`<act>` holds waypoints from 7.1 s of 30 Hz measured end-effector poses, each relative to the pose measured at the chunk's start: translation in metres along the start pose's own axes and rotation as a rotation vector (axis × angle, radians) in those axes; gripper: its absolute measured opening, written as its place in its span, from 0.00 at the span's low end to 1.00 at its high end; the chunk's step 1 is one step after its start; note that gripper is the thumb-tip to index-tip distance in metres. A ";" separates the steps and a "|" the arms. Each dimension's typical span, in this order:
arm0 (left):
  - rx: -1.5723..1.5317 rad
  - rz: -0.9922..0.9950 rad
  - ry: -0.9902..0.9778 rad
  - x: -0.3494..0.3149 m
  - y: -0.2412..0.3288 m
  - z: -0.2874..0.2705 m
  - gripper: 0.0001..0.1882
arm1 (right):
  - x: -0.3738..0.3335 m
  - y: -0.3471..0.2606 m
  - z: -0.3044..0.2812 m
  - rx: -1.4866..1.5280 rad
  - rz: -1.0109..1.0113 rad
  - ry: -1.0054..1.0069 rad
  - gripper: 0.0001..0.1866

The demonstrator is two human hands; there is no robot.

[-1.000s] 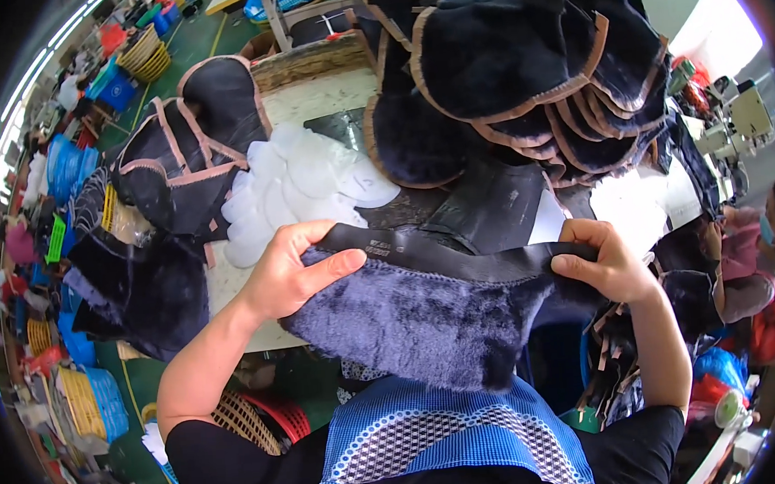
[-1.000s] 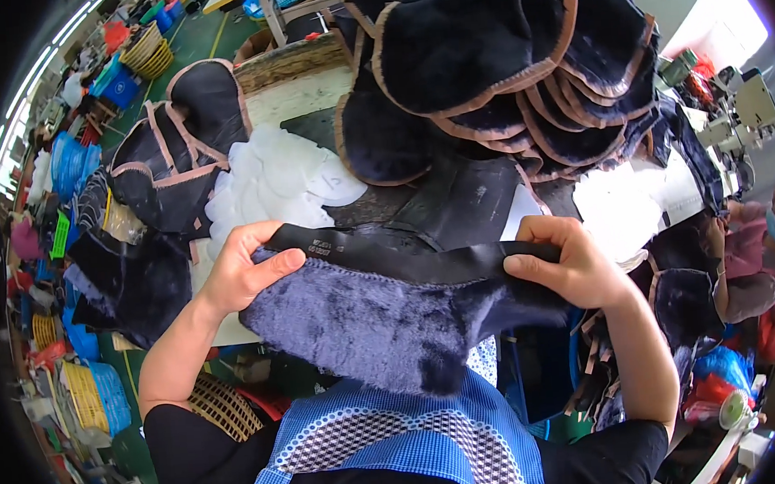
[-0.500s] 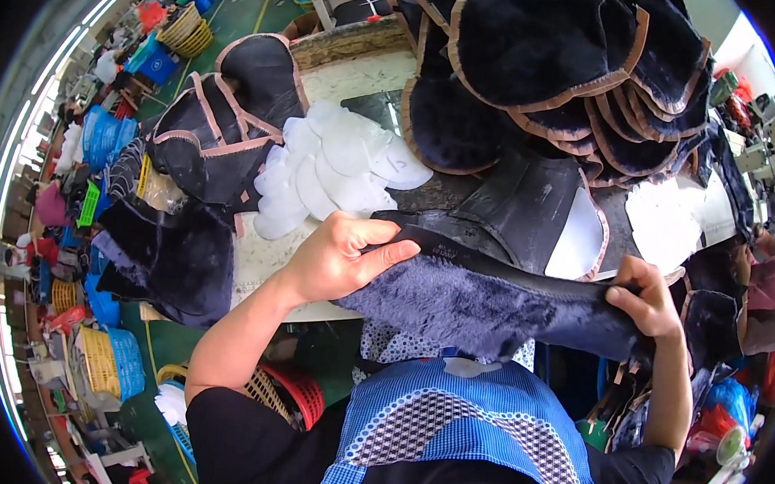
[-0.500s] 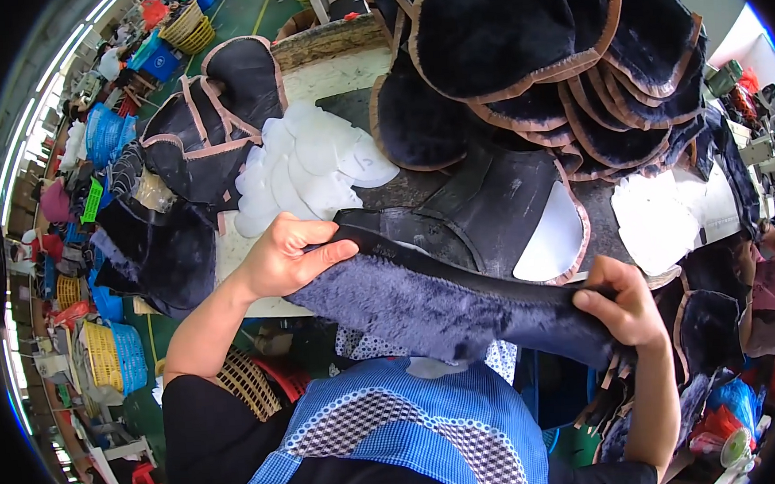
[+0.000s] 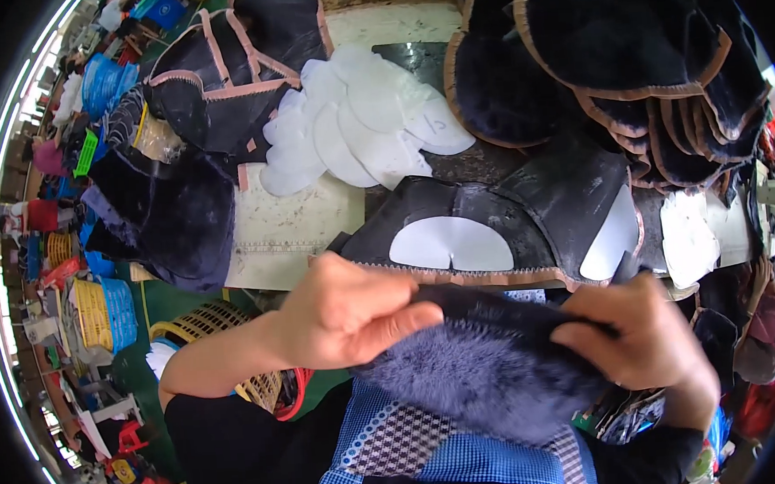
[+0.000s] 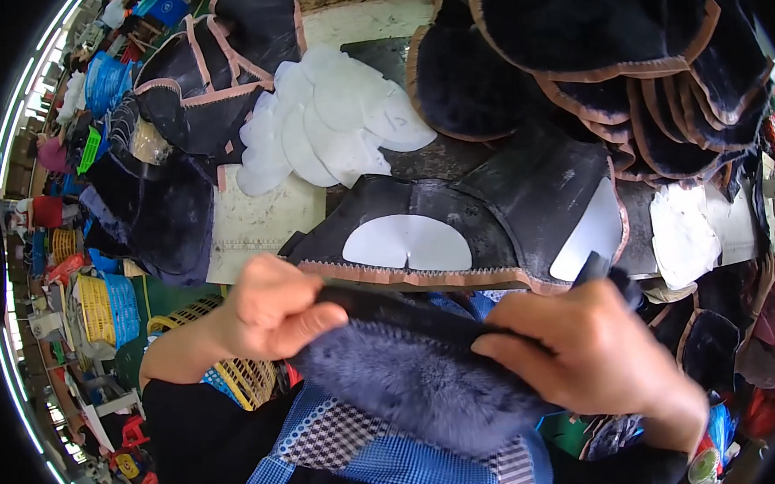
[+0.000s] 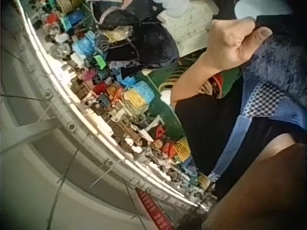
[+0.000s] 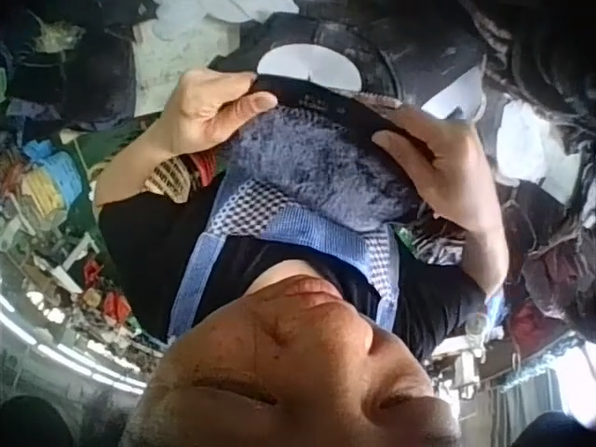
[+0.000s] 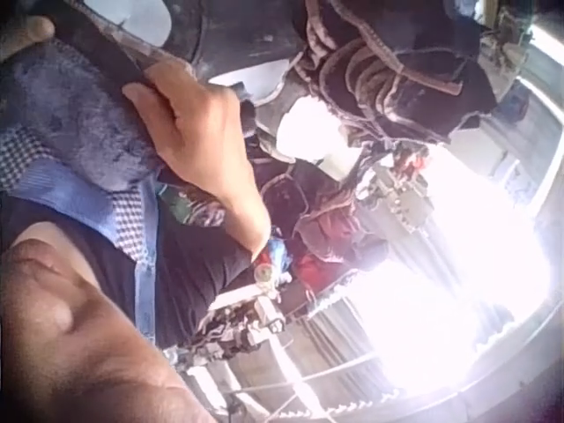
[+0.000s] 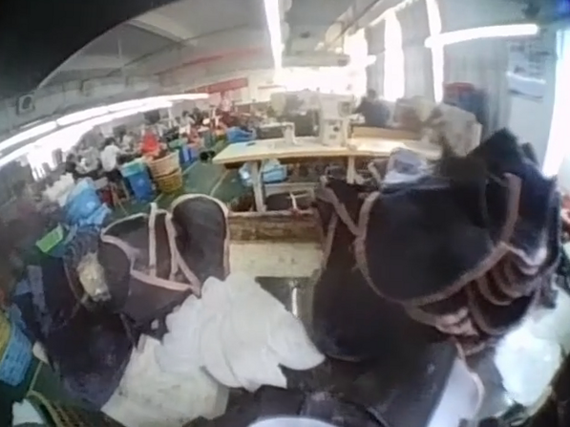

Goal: Aligning and assembling internal lining and stiffener components into shoe upper materials at a workstation.

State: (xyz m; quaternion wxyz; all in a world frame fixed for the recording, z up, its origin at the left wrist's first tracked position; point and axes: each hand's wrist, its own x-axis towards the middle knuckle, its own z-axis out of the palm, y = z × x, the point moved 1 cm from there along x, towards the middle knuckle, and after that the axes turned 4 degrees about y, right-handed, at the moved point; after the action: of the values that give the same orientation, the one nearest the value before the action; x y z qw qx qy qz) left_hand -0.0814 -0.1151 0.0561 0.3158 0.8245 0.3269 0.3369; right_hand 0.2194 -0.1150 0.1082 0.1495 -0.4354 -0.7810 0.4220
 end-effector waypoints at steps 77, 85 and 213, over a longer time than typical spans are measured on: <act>0.012 -0.141 0.073 -0.013 -0.123 0.050 0.25 | 0.147 0.054 0.007 -0.571 0.214 -0.443 0.11; -0.132 -0.248 -0.006 -0.016 -0.127 0.036 0.13 | 0.166 0.084 0.025 -0.685 0.227 -0.462 0.12; -0.207 -0.678 0.108 -0.042 -0.058 0.036 0.10 | 0.114 0.059 0.118 0.402 0.031 -0.004 0.07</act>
State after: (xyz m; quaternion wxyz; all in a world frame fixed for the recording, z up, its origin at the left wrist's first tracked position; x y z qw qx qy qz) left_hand -0.0964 -0.1232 -0.0226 0.4737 0.6139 0.5624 0.2871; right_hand 0.1157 -0.0696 -0.0242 0.2253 -0.4080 -0.6745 0.5725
